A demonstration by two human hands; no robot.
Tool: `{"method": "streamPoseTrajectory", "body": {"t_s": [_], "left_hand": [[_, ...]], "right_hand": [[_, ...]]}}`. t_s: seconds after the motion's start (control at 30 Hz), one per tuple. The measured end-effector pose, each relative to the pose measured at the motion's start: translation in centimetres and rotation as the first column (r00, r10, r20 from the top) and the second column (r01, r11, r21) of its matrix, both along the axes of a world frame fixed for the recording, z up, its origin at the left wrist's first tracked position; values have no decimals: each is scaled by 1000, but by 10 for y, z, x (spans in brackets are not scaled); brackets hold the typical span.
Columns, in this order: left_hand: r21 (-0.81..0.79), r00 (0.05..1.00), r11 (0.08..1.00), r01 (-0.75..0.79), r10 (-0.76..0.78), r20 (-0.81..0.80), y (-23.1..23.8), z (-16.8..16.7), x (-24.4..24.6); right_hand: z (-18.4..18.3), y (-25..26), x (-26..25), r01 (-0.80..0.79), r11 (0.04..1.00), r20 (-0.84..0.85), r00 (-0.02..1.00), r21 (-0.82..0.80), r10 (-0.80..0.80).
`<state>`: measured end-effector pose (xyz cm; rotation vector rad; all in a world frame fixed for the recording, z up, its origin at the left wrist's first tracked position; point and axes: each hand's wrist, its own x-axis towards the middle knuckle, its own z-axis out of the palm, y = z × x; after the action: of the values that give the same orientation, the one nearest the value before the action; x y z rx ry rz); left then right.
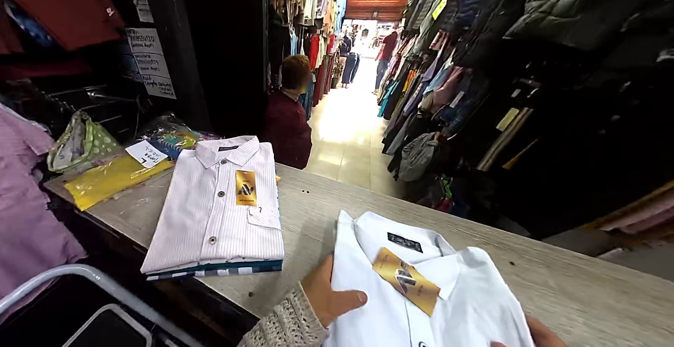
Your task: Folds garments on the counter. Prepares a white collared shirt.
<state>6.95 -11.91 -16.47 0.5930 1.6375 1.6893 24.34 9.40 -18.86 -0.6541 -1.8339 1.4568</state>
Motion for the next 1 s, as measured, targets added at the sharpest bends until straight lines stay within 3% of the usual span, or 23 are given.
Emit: {"method": "streamPoseTrajectory", "body": {"t_s": [0.1,0.2,0.33,0.47,0.53,0.63,0.7,0.8,0.9,1.0], "left_hand": [[174,989,975,-137,146,-37,-38,28,-1],[336,942,915,-222,290,-167,-87,54,-24],[286,801,922,-261,372,-468,-168,101,-85],[316,707,897,-310,439,-555,-222,125,-153],[287,689,863,-415,505,-520,-228,113,-183],[53,730,833,-551,512,-453,-228,55,-230],[-103,792,830,-548,475,-383,-227,14,-246],[-118,815,817,-564,528,-238,-234,0,-232],[-65,881,890,-452,434,-186,-255,-3,-197],[19,960,965,-260,261,-101,-273,-10,-160]], "right_hand": [[42,-15,-15,-90,988,-16,996,125,93],[88,-38,-54,-249,963,-24,967,101,253],[132,-91,-139,-484,864,-165,849,138,502],[150,-144,-230,-585,799,-244,762,140,600],[136,-157,-274,-582,805,-224,775,113,591],[81,-157,-323,-547,837,-61,835,6,546],[42,-153,-331,-507,858,53,858,-78,512],[33,-152,-313,-460,868,119,866,-188,485],[40,-138,-285,-572,790,188,770,-222,610],[38,-123,-260,-740,609,296,536,-287,791]]}}
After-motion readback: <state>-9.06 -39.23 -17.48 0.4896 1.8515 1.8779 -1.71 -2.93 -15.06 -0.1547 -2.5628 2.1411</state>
